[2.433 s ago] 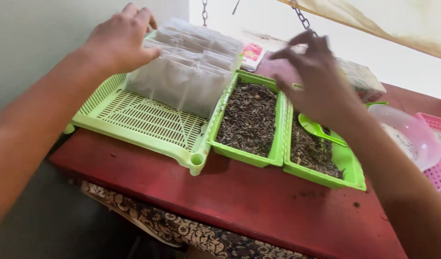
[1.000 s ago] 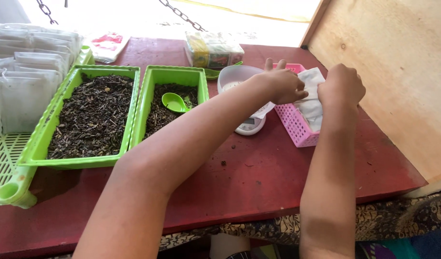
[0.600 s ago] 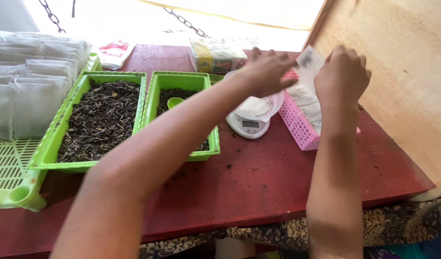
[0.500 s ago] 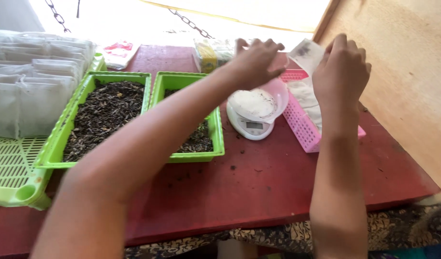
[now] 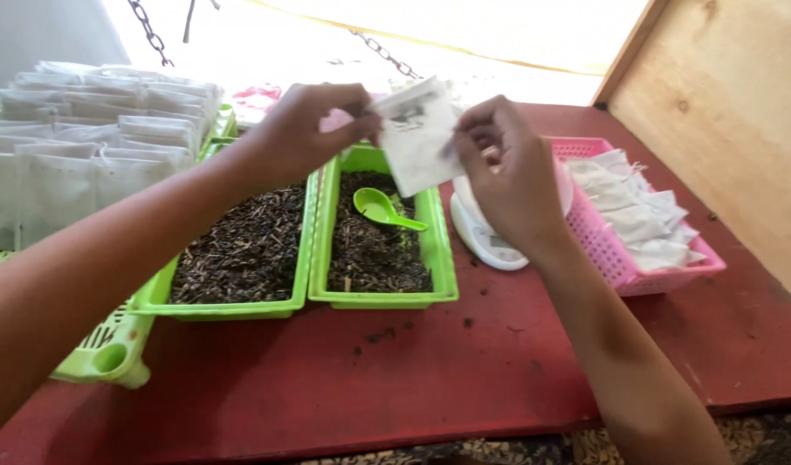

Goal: Filling tea bags with loose tea leaves using a spoon and weighing them on a digital scale

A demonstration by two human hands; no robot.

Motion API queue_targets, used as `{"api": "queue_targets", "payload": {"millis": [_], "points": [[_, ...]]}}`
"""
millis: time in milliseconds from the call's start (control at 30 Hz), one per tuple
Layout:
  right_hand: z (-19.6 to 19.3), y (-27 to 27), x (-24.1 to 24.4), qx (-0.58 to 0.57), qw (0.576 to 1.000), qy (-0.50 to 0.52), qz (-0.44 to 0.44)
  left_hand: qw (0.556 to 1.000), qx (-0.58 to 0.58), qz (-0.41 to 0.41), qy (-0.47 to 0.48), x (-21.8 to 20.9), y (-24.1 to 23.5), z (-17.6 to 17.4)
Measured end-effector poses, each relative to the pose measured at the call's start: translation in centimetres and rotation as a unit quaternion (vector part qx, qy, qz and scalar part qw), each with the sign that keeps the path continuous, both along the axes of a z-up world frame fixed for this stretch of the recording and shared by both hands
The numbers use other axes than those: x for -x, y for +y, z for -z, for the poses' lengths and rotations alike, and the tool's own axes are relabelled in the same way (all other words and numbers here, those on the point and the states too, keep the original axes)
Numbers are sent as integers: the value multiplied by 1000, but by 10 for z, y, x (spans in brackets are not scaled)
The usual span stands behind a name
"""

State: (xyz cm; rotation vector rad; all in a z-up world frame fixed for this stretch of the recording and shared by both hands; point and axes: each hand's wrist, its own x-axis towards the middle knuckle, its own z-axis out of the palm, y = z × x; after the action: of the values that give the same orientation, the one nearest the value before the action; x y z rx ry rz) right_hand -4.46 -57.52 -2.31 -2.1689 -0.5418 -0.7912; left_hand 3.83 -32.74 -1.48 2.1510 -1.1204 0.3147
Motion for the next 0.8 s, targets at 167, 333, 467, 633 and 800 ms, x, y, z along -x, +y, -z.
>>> {"api": "queue_targets", "payload": {"millis": [167, 333, 467, 633, 800], "points": [[9, 36, 18, -2, 997, 58, -42, 997, 20, 24, -74, 6, 31, 0], [18, 49, 25, 22, 998, 53, -28, 993, 81, 59, -68, -1, 36, 19], [27, 48, 25, 75, 997, 12, -25, 994, 107, 26, -6, 11, 31, 27], [23, 51, 30, 157, 983, -89, 31, 982, 186, -42, 10, 24, 22, 33], [22, 54, 33, 191, 974, -116, 48, 979, 195, -55, 31, 33, 20, 37]]}}
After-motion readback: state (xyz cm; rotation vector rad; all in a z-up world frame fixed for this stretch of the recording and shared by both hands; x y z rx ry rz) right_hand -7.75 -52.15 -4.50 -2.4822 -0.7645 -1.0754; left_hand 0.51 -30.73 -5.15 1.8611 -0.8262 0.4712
